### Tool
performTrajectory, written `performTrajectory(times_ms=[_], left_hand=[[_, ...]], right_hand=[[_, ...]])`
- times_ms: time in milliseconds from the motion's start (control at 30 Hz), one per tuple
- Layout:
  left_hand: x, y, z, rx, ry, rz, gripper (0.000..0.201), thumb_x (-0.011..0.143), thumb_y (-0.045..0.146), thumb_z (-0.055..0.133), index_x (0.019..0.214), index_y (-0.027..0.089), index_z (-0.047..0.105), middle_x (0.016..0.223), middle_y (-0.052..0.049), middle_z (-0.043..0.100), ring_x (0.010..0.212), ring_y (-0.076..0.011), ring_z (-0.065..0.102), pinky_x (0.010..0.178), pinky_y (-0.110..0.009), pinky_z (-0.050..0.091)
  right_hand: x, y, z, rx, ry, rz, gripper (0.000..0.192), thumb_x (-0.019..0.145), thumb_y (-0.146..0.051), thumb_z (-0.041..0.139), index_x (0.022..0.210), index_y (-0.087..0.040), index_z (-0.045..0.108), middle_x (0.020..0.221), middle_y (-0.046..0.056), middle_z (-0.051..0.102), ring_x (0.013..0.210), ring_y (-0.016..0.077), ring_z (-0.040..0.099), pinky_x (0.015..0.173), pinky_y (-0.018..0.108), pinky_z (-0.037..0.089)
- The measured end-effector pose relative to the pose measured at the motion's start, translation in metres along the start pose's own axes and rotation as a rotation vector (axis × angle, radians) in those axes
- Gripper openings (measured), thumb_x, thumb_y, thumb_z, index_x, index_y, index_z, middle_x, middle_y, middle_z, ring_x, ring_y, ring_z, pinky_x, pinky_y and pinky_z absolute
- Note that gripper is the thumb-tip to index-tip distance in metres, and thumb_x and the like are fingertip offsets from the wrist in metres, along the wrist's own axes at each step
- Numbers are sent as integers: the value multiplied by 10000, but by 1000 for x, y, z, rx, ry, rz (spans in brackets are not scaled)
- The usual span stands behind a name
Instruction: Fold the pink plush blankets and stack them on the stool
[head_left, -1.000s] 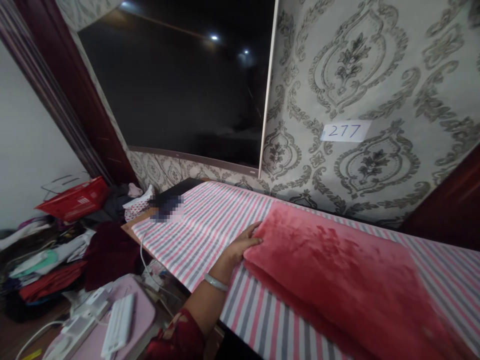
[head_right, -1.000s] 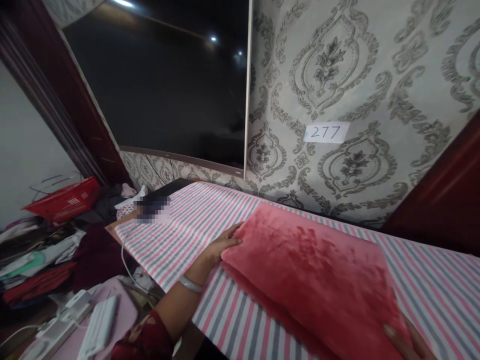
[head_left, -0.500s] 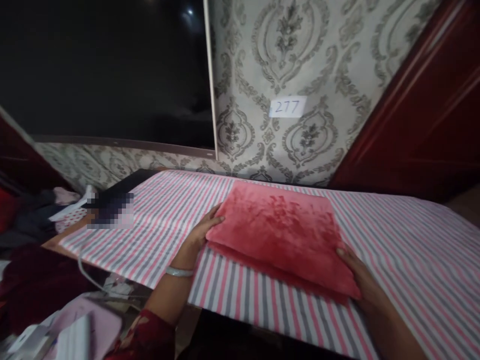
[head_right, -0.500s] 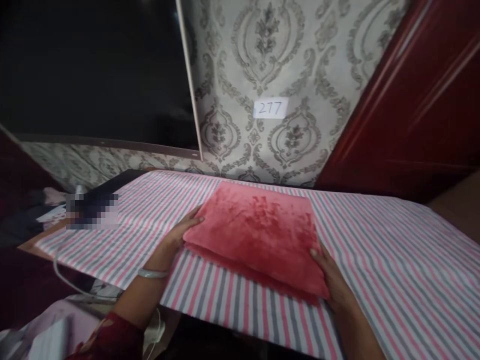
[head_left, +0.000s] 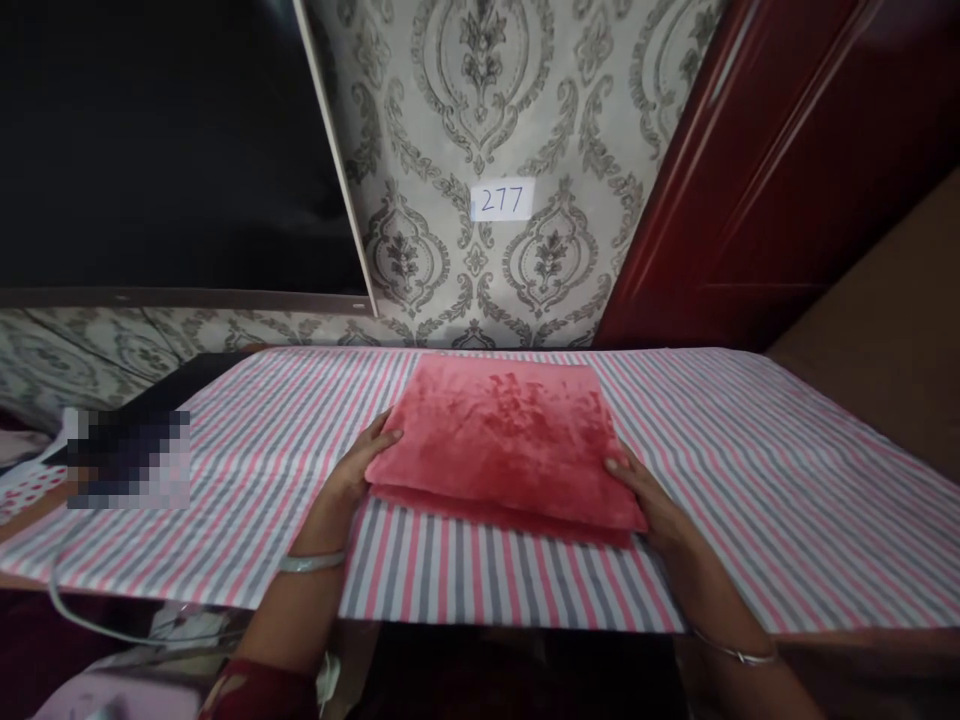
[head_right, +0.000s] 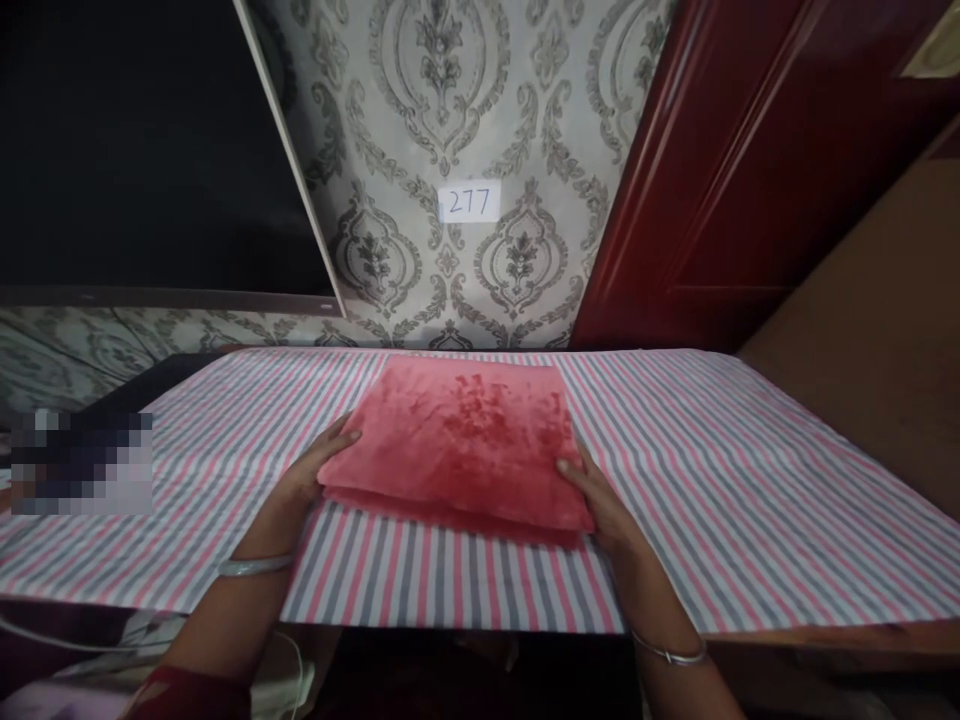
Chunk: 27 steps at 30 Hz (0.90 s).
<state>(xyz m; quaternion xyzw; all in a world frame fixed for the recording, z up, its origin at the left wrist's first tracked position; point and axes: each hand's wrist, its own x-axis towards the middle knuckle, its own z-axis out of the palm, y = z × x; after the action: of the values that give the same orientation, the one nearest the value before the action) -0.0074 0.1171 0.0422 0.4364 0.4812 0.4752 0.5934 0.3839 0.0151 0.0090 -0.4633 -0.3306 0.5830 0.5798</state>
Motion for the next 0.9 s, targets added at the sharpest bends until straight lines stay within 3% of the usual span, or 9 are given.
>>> performTrajectory(times_ms=[233, 500, 733, 900], left_hand=[[-3, 0, 0, 6, -48, 24, 871, 625, 428, 887, 1401, 205, 560, 1266, -125, 721, 1135, -327, 697, 906, -359, 596], [-3, -1, 0, -3, -81, 66, 937, 621, 426, 894, 1455, 223, 519, 1394, -144, 635, 1216, -339, 649, 943, -346, 576], [-4, 3, 0, -5, -9, 81, 976, 616, 459, 893, 1478, 253, 484, 1459, -138, 578, 1298, -340, 584, 1004, -379, 553], [2, 23, 6, 1, 61, 38, 967, 608, 384, 889, 1479, 252, 492, 1431, -131, 609, 1275, -327, 604, 1018, -373, 543]], right_hand=[[2, 5, -4, -15, 27, 4, 746, 744, -422, 811, 1423, -329, 515, 1302, 44, 704, 1157, 310, 683, 1039, 473, 518], [0, 4, -1, -9, 20, -29, 758, 750, -428, 815, 1436, -334, 506, 1350, 49, 674, 1193, 317, 662, 1042, 483, 513], [7, 2, 2, 65, -19, -47, 867, 743, -416, 812, 1513, -353, 417, 1400, 39, 639, 1211, 318, 650, 1022, 498, 518], [12, -25, 18, 133, -21, -135, 917, 671, -343, 842, 1502, -318, 456, 1435, 41, 610, 1281, 339, 593, 1085, 506, 452]])
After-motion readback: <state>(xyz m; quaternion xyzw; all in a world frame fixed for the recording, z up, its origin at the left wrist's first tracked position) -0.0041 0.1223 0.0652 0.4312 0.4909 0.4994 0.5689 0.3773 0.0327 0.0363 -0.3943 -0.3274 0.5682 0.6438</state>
